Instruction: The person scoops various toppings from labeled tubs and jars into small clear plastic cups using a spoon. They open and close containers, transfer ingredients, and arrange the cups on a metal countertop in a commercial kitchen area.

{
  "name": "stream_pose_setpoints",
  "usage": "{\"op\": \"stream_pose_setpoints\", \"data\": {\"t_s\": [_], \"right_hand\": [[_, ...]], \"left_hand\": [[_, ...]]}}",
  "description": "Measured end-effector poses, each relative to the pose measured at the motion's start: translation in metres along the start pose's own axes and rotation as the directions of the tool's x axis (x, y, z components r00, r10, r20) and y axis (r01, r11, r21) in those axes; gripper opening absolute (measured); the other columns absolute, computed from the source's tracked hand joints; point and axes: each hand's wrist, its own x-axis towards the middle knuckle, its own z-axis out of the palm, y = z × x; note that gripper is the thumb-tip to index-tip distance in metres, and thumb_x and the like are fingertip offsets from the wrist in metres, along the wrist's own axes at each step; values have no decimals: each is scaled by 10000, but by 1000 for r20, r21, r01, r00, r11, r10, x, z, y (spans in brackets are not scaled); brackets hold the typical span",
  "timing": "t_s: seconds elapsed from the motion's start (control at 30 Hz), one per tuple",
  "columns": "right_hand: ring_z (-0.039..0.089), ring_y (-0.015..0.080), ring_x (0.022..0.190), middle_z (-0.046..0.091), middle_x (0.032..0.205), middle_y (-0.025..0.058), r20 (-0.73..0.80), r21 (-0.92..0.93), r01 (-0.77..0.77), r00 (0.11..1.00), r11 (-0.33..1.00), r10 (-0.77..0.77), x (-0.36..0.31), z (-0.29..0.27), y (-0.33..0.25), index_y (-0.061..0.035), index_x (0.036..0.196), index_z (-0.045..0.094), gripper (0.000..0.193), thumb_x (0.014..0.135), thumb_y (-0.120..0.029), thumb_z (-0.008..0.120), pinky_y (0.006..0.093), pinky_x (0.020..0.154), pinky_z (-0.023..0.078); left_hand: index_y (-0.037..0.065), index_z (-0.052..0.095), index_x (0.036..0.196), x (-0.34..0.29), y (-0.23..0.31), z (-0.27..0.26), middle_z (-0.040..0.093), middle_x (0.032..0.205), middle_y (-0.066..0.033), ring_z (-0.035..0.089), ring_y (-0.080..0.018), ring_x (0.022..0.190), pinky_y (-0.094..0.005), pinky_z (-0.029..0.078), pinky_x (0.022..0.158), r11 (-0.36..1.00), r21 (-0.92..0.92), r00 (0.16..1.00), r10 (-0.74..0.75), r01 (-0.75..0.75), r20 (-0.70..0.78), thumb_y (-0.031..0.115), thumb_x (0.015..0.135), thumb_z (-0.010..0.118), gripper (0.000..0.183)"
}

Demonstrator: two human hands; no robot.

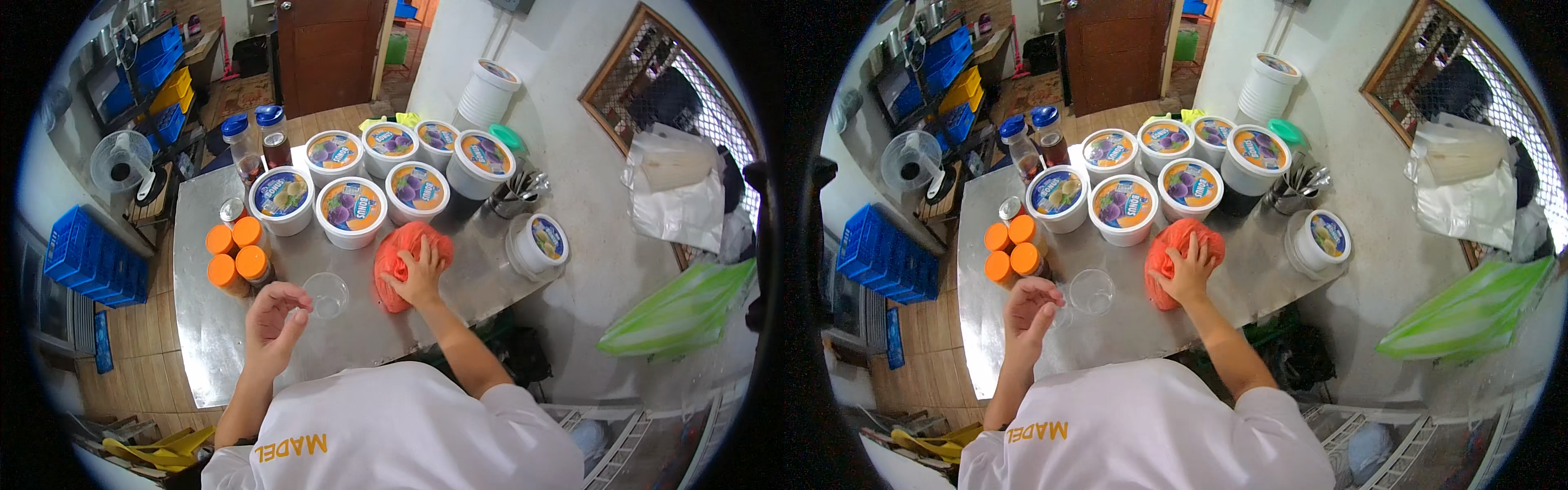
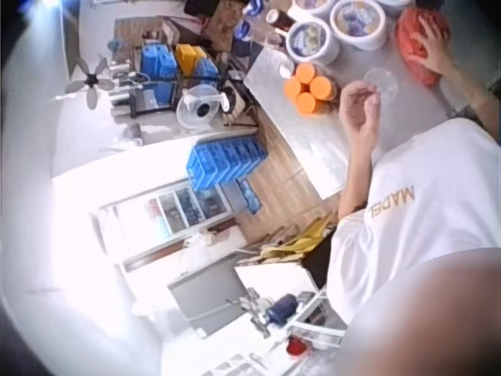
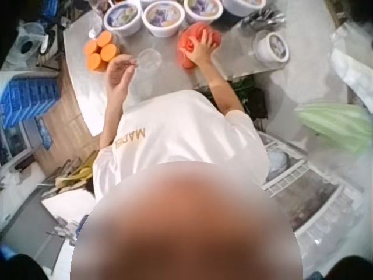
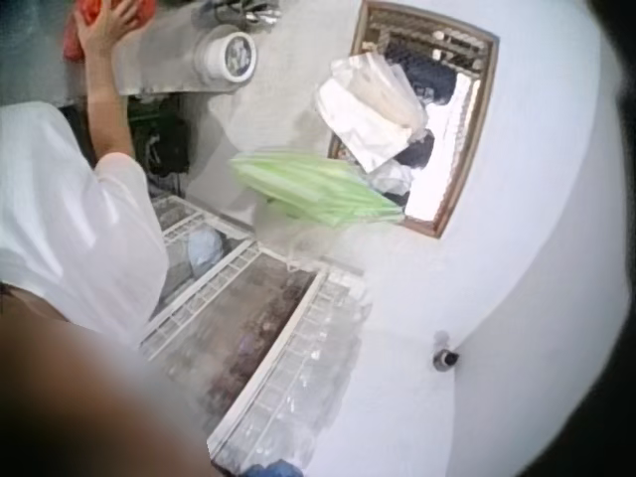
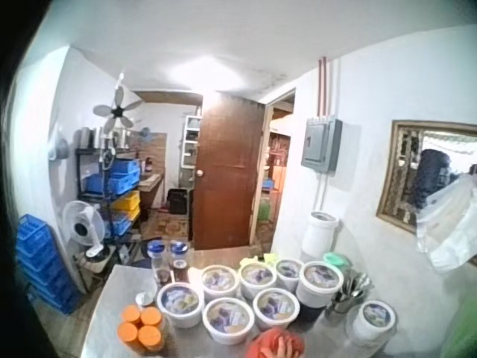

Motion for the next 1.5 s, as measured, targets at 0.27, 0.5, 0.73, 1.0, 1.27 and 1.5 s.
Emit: {"op": "stream_pose_setpoints", "data": {"t_s": [0.27,0.5,0.73,1.0,1.27,1.5], "right_hand": [[512,346,591,482,616,146,-96,660,-33,987,750,128,-20,24,43,-74,655,473,307,858,-160,687,450,544,369],[563,248,664,611,707,143,144,732,-201,980,651,140,10,4,99,9,779,586,213,893,-153,664,387,626,469],[468,211,571,510,623,56,94,609,-98,994,787,52,82,-92,105,-58,723,527,307,803,-244,757,377,529,399],[411,165,568,440,602,26,-105,892,124,992,434,-67,129,-180,-43,-64,631,438,371,790,-106,770,336,534,354],[460,147,625,486,667,40,-166,986,147,820,-79,-548,99,-228,-379,-61,689,451,313,847,-97,719,283,569,393],[323,165,564,292,613,73,-519,841,89,418,-534,-746,-56,-298,-705,-42,651,394,382,822,-61,735,324,511,288]], "left_hand": [[43,594,1137,-27,-32,17,641,1029,-26,608,-114,977,-301,499,891,959,251,991,-122,131,-50,71,933,643,212],[50,594,1183,-73,-24,18,652,1076,-49,618,-128,960,-318,503,904,942,276,949,-109,193,-295,194,954,637,274],[69,596,1176,-155,9,-10,640,1050,-40,605,-131,964,-318,497,884,888,266,764,-132,375,-632,222,952,618,272],[77,594,1182,-260,29,-99,628,1065,-31,602,-120,960,-300,498,860,925,252,647,8,285,-762,212,940,646,281],[71,616,1161,-466,33,-229,653,1027,-56,639,-146,901,-306,534,799,870,164,202,76,464,-976,197,902,690,297],[72,650,1081,-655,-35,-219,698,949,-81,671,-176,855,-328,547,780,841,-69,-393,176,536,-903,222,836,740,301]]}}
